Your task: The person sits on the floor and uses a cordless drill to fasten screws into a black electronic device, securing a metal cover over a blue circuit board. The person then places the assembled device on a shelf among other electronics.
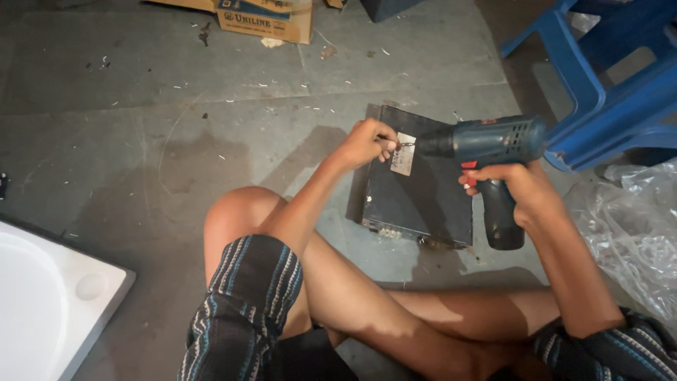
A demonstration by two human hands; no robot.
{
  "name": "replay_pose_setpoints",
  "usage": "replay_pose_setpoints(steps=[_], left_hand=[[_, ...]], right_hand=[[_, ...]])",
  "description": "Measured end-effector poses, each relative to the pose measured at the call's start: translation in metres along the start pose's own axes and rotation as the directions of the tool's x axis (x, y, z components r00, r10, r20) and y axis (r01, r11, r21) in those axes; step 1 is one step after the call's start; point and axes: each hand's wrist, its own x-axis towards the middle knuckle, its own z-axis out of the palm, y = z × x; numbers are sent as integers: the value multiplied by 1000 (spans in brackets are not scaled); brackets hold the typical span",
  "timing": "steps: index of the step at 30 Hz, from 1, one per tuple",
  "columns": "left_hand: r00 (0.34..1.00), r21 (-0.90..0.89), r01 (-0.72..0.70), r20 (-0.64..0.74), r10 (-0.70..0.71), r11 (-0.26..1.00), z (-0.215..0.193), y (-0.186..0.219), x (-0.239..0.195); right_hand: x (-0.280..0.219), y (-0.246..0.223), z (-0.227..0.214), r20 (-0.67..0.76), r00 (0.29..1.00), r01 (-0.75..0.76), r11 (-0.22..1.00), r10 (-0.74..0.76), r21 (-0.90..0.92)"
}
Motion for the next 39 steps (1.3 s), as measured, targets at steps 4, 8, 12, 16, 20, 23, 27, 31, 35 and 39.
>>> replay_pose_setpoints(steps=[4,8,12,16,20,23,27,31,35,39], left_hand=[[997,-20,-11,71,12,1000,2,-4,2],[996,-41,-20,86,23,999,0,-9,5],[994,-29,-51,95,53,998,0,-9,6],[996,47,2,89,-6,999,0,-2,2],[996,74,-20,83,14,997,0,7,-4],[997,79,-14,79,7,997,-3,10,-3],[997,121,-55,60,47,991,-6,5,-3],[984,459,-134,-40,171,878,-6,-7,-4],[974,566,-26,-171,148,824,0,-21,-4],[959,431,131,-284,-3,893,1,-38,0]], right_hand=[[4,3,-4,35,999,19,1000,-19,19],[5,-1,-2,-8,1000,11,1000,-11,14],[3,-5,2,33,999,33,999,-34,10],[1,-8,5,34,999,21,1000,-21,-19],[2,-7,5,61,998,18,999,-15,-47],[6,-5,5,45,999,-11,999,13,-50],[17,-4,9,31,999,-34,997,36,-69],[37,-3,23,42,992,-110,987,116,-116],[53,-6,36,83,995,-42,975,61,-218],[63,-11,49,108,994,17,948,18,-317]])
